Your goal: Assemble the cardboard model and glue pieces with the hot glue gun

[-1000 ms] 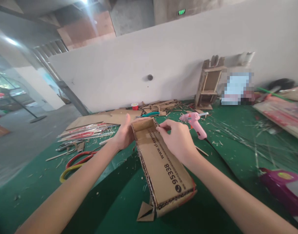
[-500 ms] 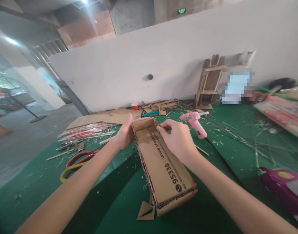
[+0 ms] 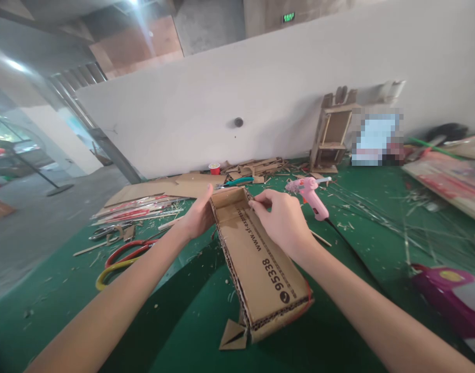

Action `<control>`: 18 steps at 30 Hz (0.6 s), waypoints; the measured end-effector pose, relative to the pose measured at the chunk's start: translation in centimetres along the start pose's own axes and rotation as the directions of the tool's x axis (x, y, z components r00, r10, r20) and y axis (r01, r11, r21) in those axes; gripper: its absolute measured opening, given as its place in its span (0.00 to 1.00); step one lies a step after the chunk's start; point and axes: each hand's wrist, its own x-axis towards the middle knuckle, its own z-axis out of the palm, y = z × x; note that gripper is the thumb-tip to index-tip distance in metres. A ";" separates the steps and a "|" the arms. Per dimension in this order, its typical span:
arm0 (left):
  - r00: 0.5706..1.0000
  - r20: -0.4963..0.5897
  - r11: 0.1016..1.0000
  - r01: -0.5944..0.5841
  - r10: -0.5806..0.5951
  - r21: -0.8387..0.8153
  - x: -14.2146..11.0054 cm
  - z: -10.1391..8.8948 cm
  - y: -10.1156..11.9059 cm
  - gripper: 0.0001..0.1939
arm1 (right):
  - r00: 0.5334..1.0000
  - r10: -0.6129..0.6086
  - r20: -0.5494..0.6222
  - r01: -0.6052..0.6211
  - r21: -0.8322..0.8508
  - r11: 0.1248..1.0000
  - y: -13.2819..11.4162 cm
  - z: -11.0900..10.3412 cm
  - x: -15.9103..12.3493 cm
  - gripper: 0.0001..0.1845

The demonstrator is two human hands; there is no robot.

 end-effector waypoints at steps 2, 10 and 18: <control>1.000 -0.008 1.000 -0.002 0.003 0.019 -0.1 0.2 0.1 0.30 | 1.000 0.011 0.006 -0.011 0.003 1.000 0.0 0.0 0.0 0.09; 0.999 -0.011 0.996 -0.038 0.040 0.085 -0.2 0.4 0.3 0.25 | 1.000 -0.015 0.022 0.016 -0.035 0.999 -0.4 -0.2 0.1 0.10; 0.999 -0.043 0.996 -0.014 0.018 0.094 -0.1 0.3 0.2 0.26 | 0.997 -0.046 0.058 0.052 -0.099 0.994 -0.6 -0.4 0.2 0.10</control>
